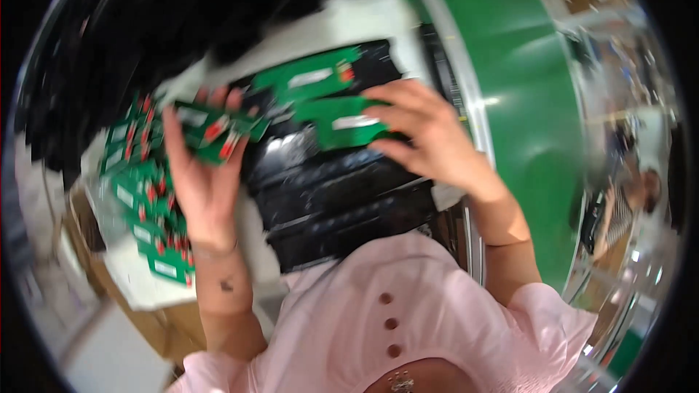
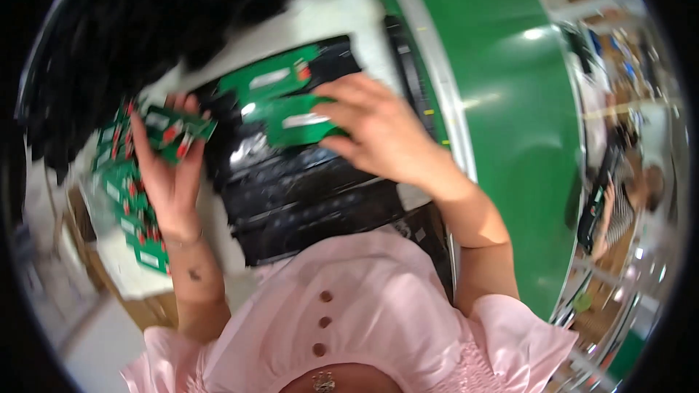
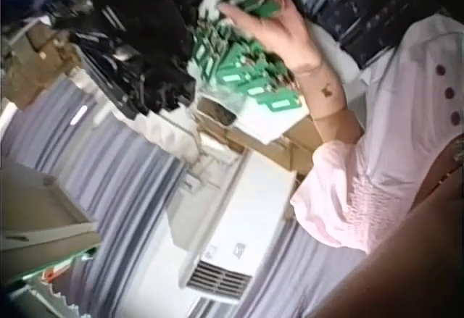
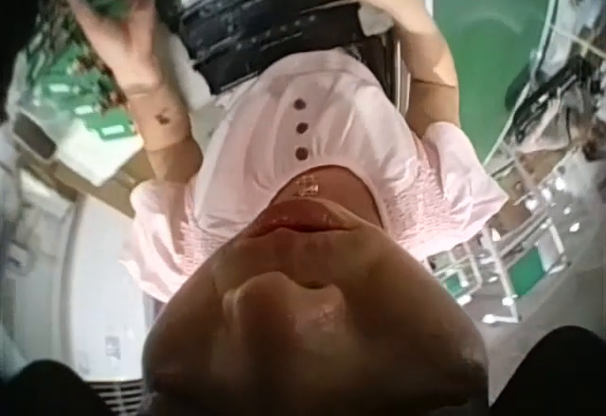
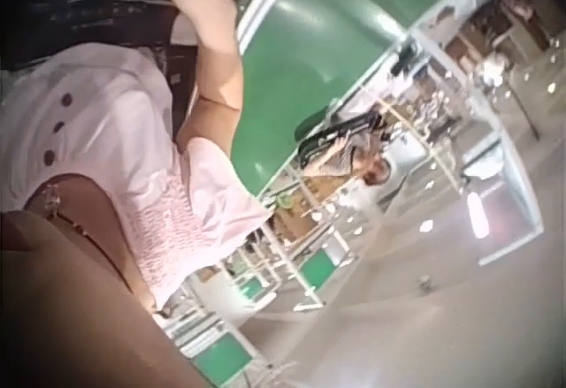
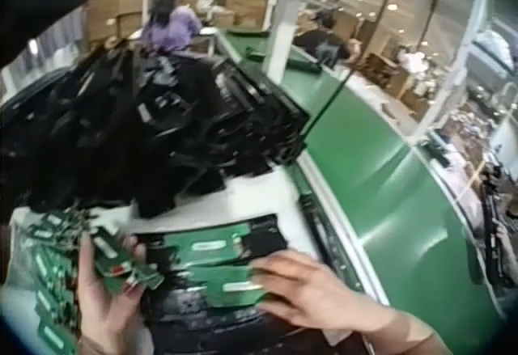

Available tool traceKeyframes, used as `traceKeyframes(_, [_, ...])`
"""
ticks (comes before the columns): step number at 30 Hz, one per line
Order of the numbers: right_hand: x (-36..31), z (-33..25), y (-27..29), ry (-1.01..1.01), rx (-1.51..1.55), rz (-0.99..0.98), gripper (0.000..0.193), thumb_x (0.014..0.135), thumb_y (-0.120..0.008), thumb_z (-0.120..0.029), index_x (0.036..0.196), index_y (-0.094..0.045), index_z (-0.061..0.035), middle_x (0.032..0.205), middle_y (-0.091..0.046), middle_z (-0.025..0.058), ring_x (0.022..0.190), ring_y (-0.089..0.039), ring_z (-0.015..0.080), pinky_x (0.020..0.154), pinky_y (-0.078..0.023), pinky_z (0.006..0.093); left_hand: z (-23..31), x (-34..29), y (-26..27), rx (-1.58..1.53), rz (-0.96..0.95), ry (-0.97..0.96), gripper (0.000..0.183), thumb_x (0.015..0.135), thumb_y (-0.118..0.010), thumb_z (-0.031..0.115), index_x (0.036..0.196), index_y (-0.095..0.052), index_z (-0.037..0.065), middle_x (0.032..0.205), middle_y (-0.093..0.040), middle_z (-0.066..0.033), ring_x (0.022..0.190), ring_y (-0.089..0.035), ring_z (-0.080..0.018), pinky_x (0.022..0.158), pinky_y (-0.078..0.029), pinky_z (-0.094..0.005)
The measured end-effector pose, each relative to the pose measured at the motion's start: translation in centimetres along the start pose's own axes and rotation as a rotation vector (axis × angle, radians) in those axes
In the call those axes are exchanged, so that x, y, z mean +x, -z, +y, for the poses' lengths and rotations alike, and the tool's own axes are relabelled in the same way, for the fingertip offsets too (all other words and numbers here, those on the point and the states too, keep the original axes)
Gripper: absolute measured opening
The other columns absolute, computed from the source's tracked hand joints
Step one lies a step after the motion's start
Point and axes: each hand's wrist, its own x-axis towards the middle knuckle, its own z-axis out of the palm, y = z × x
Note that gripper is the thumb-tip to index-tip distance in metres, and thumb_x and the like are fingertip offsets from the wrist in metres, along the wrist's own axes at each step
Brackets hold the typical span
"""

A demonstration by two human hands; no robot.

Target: Assemble electronic circuit boards into plastic housings and secure them with an electric screwdriver.

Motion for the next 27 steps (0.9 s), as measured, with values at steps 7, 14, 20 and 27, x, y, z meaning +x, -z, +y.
traceKeyframes(7, [2.0, 0.2, -2.1, 0.064, -0.013, -0.154, 0.037, 0.064, -0.073, -0.009, 0.099, -0.063, -0.0017, 0.115, -0.056, 0.0111, 0.104, -0.051, 0.0317, 0.087, -0.045, 0.0396, 0.3, 0.2, 0.5, 0.064, 0.201, -0.148, 0.044, 0.089, -0.055, 0.038, 0.115, -0.049, 0.003, 0.111, -0.058, -0.0147, 0.11, -0.054, -0.0275, 0.094, -0.045, -0.0463])
traceKeyframes(14, [2.7, -0.8, -3.4, 0.116, -0.037, -0.201, 0.035, 0.066, -0.071, -0.01, 0.099, -0.063, -0.0025, 0.117, -0.054, 0.0113, 0.106, -0.05, 0.0311, 0.089, -0.043, 0.0405, -0.1, -0.1, 0.8, 0.068, 0.219, -0.105, 0.035, 0.089, -0.058, 0.033, 0.107, -0.051, 0.005, 0.1, -0.062, -0.0128, 0.102, -0.058, -0.0257, 0.087, -0.049, -0.0423])
traceKeyframes(20, [2.1, -0.5, -3.4, 0.063, -0.003, -0.123, 0.032, 0.067, -0.072, -0.01, 0.096, -0.063, 0.0001, 0.114, -0.056, 0.0103, 0.104, -0.051, 0.0306, 0.087, -0.044, 0.0391, 0.0, -0.1, 0.7, 0.042, 0.182, -0.078, 0.036, 0.09, -0.056, 0.033, 0.109, -0.049, 0.004, 0.102, -0.062, -0.0131, 0.102, -0.059, -0.0261, 0.089, -0.048, -0.0415])
traceKeyframes(27, [1.5, 0.8, -3.5, 0.073, 0.006, -0.073, 0.024, 0.069, -0.069, -0.003, 0.092, -0.064, 0.0007, 0.095, -0.063, 0.0109, 0.089, -0.057, 0.0289, 0.082, -0.046, 0.038, 0.0, 0.0, 0.5, 0.057, 0.194, -0.075, 0.04, 0.091, -0.054, 0.035, 0.113, -0.048, 0.002, 0.106, -0.061, -0.0142, 0.104, -0.058, -0.0268, 0.091, -0.046, -0.0439])
